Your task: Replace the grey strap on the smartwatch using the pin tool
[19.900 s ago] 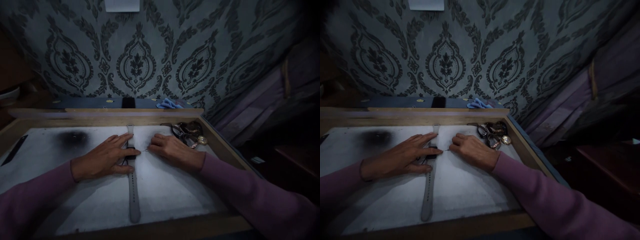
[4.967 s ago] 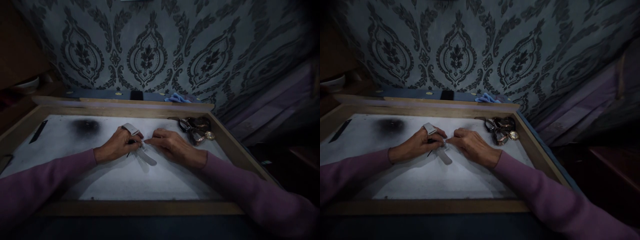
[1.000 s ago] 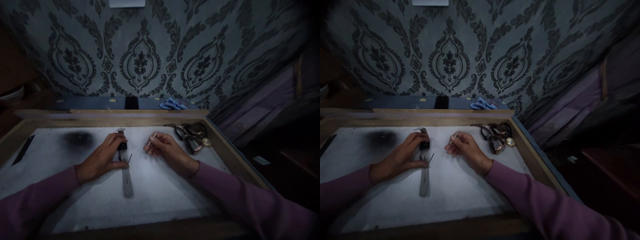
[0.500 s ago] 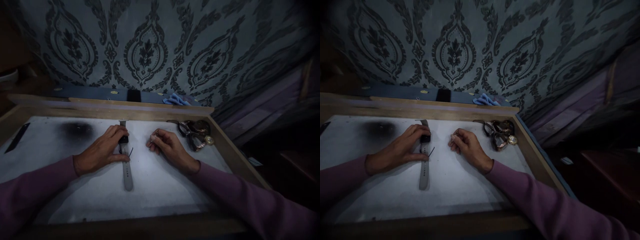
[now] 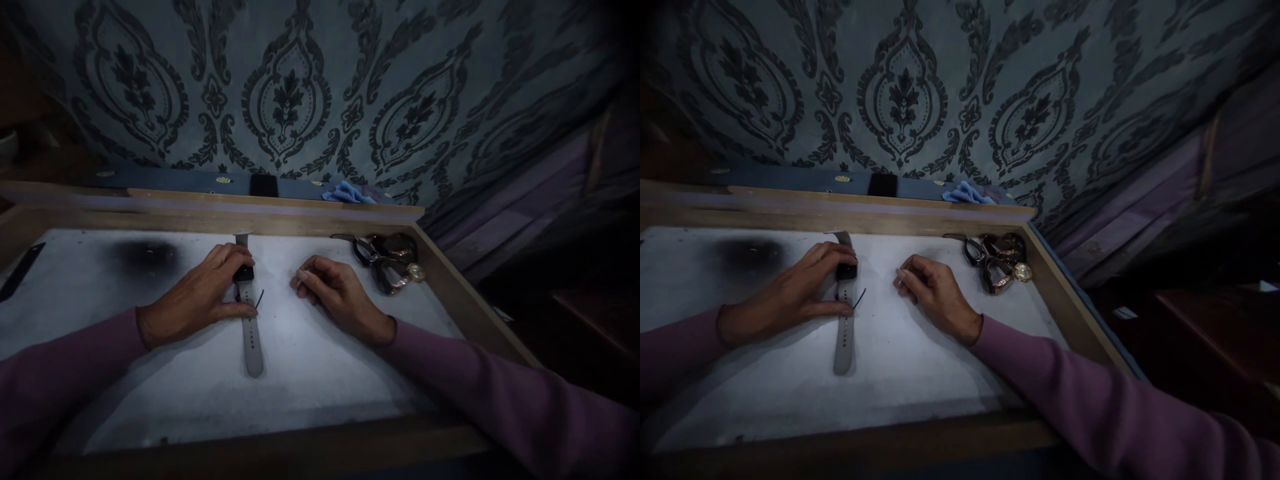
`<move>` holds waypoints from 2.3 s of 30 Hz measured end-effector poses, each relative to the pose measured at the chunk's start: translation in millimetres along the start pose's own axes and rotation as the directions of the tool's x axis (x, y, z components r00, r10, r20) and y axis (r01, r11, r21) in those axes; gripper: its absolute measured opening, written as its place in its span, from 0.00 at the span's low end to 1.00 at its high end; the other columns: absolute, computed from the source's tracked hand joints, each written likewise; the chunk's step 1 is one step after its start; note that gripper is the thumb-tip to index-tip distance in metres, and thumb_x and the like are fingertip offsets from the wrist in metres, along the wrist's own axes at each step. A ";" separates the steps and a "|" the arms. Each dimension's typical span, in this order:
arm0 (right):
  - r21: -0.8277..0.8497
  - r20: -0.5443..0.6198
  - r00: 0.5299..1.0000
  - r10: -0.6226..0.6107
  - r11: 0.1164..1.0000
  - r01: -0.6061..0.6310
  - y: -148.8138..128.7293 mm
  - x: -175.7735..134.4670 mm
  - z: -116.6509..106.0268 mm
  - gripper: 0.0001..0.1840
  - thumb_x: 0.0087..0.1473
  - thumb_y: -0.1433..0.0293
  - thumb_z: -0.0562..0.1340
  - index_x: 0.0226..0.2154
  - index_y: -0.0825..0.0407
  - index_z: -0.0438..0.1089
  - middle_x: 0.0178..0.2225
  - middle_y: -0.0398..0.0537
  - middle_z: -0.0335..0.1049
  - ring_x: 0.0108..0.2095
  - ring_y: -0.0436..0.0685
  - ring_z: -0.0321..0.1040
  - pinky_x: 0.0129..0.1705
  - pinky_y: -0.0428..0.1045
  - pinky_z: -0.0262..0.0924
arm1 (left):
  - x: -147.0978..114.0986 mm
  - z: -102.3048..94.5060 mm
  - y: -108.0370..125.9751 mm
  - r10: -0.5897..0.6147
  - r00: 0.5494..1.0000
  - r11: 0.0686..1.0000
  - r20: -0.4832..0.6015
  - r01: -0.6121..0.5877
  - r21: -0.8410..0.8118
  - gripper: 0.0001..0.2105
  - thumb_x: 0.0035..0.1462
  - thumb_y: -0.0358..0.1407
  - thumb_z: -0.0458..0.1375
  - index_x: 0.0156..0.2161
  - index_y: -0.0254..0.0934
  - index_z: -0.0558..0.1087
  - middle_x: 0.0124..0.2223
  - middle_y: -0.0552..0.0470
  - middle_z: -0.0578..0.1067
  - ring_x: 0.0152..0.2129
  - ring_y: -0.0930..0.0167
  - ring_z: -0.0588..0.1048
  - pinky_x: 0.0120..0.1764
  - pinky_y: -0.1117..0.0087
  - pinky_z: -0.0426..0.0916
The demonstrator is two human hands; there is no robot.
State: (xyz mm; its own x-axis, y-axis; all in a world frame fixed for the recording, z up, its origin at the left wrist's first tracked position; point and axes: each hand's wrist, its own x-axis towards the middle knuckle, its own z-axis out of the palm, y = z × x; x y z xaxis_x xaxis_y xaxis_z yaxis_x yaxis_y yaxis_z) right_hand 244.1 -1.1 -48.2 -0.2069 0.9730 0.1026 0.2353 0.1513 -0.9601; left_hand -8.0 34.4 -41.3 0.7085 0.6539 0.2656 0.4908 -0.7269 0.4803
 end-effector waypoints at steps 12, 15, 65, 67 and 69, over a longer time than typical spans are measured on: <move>-0.381 -0.001 0.963 -0.268 0.891 0.248 -1.8 -4.9 0.6 0.13 0.62 0.66 0.59 0.26 0.52 0.66 0.22 0.41 0.63 0.23 0.49 0.58 0.27 0.46 0.53 | 0.4 -1.4 -0.3 0.005 1.000 1.000 0.015 -0.005 0.011 0.25 0.57 0.53 0.61 0.52 0.40 0.63 0.55 0.46 0.65 0.53 0.58 0.65 0.54 0.55 0.65; -0.405 -0.005 0.955 -0.298 0.873 0.271 -2.1 -3.6 2.7 0.15 0.62 0.67 0.59 0.24 0.52 0.64 0.21 0.41 0.61 0.23 0.49 0.57 0.27 0.46 0.52 | 0.0 -0.6 -2.1 0.011 1.000 1.000 0.021 -0.011 0.005 0.25 0.57 0.53 0.60 0.52 0.41 0.62 0.55 0.46 0.64 0.54 0.59 0.64 0.55 0.56 0.65; -0.436 0.050 0.947 -0.317 0.846 0.306 -0.5 3.9 2.7 0.15 0.61 0.67 0.57 0.23 0.52 0.61 0.22 0.41 0.60 0.24 0.50 0.57 0.28 0.47 0.51 | -2.6 -0.2 -12.0 0.015 1.000 0.992 -0.026 -0.012 0.126 0.30 0.53 0.56 0.62 0.55 0.40 0.65 0.62 0.38 0.62 0.61 0.52 0.60 0.58 0.48 0.62; -0.361 0.011 0.973 -0.229 0.907 0.218 0.9 6.1 1.1 0.16 0.61 0.64 0.57 0.23 0.52 0.62 0.21 0.41 0.61 0.23 0.49 0.56 0.27 0.46 0.51 | -2.2 -0.6 -11.7 0.006 1.000 0.994 -0.026 -0.003 0.113 0.33 0.53 0.56 0.63 0.57 0.39 0.63 0.62 0.38 0.62 0.61 0.53 0.60 0.59 0.49 0.61; -0.298 -0.003 0.984 -0.178 0.939 0.170 2.7 8.0 -0.2 0.17 0.60 0.63 0.58 0.22 0.53 0.63 0.21 0.42 0.62 0.24 0.50 0.57 0.27 0.46 0.51 | -2.0 -1.1 -10.9 0.004 1.000 0.995 -0.028 -0.001 0.104 0.33 0.53 0.54 0.64 0.58 0.38 0.61 0.62 0.38 0.63 0.61 0.54 0.61 0.60 0.50 0.61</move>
State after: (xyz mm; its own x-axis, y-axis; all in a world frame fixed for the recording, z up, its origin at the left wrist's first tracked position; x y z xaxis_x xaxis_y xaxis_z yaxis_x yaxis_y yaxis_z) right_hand 243.3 7.1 -50.0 -0.2431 0.9308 0.2730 0.4690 0.3591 -0.8069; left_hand -15.4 41.2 -46.2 0.6957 0.6567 0.2911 0.5401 -0.7454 0.3907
